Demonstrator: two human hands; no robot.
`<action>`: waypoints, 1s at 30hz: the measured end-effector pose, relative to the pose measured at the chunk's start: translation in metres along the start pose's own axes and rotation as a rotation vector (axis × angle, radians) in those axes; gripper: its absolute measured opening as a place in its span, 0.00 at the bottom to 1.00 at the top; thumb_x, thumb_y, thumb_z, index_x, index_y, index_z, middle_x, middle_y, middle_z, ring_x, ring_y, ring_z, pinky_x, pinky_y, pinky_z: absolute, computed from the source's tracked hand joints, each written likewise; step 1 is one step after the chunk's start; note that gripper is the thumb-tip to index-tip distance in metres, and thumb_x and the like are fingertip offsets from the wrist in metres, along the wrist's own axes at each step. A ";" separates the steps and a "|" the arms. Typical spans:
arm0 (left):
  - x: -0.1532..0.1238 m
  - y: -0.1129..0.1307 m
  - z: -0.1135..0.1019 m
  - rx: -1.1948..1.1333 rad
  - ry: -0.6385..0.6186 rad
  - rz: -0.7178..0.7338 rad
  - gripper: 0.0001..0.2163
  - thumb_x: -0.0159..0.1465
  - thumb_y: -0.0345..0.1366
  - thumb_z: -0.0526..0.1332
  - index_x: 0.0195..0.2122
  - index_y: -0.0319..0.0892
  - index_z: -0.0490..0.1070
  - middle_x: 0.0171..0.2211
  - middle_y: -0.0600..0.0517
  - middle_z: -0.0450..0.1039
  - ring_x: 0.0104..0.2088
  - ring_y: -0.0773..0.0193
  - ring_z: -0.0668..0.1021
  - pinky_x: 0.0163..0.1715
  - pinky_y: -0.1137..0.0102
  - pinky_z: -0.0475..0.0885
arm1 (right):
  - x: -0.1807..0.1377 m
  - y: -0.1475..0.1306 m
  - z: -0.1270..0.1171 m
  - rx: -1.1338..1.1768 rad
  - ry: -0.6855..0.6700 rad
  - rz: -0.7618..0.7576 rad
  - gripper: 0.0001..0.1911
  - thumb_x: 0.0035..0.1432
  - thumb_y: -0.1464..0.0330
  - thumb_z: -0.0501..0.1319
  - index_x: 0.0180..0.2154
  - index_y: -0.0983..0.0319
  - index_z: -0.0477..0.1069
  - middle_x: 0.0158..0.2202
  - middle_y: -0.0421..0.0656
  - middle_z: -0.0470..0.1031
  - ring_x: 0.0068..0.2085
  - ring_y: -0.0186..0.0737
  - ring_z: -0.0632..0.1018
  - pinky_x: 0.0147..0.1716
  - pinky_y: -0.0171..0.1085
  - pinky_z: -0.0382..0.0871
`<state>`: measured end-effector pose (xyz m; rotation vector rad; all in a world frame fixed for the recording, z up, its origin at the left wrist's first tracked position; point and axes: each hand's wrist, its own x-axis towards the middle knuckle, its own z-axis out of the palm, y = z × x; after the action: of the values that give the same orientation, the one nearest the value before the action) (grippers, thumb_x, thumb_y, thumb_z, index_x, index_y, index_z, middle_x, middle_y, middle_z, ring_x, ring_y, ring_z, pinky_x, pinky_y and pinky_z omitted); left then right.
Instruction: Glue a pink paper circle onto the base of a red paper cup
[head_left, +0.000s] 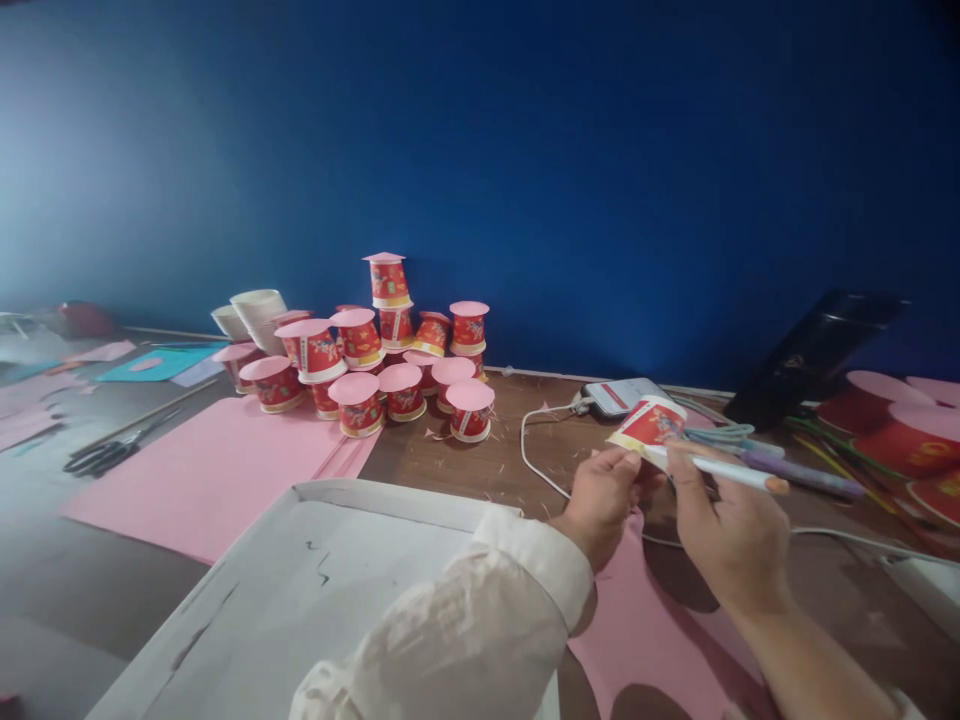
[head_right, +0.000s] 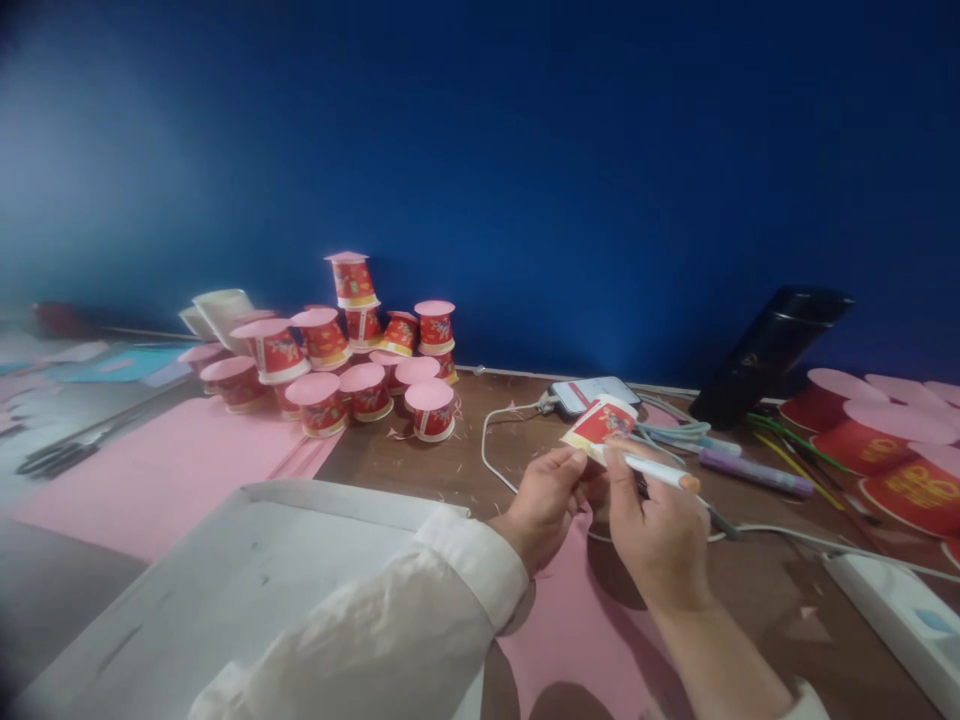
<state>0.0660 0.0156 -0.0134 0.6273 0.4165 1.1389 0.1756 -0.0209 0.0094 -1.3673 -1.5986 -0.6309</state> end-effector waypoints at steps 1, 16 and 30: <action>0.000 0.000 0.000 0.006 0.000 0.001 0.24 0.46 0.55 0.78 0.29 0.40 0.77 0.30 0.51 0.73 0.35 0.63 0.75 0.50 0.61 0.72 | 0.000 0.000 0.000 -0.010 0.003 -0.008 0.18 0.73 0.60 0.56 0.43 0.64 0.80 0.40 0.52 0.85 0.44 0.48 0.85 0.43 0.40 0.75; 0.001 0.001 0.001 0.011 0.023 0.010 0.25 0.45 0.56 0.78 0.29 0.39 0.77 0.31 0.50 0.73 0.36 0.63 0.74 0.51 0.60 0.72 | -0.001 0.001 0.001 -0.065 0.038 -0.034 0.19 0.73 0.59 0.55 0.43 0.64 0.80 0.39 0.53 0.85 0.41 0.48 0.84 0.41 0.41 0.74; -0.005 0.010 0.005 -0.124 0.074 0.014 0.22 0.44 0.49 0.80 0.27 0.39 0.75 0.31 0.50 0.73 0.37 0.61 0.76 0.54 0.58 0.72 | 0.000 -0.003 -0.004 0.018 0.067 0.149 0.16 0.72 0.60 0.57 0.43 0.62 0.79 0.42 0.51 0.85 0.43 0.48 0.84 0.44 0.43 0.75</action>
<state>0.0601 0.0122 -0.0035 0.4811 0.4020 1.1942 0.1738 -0.0248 0.0115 -1.4231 -1.4313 -0.5654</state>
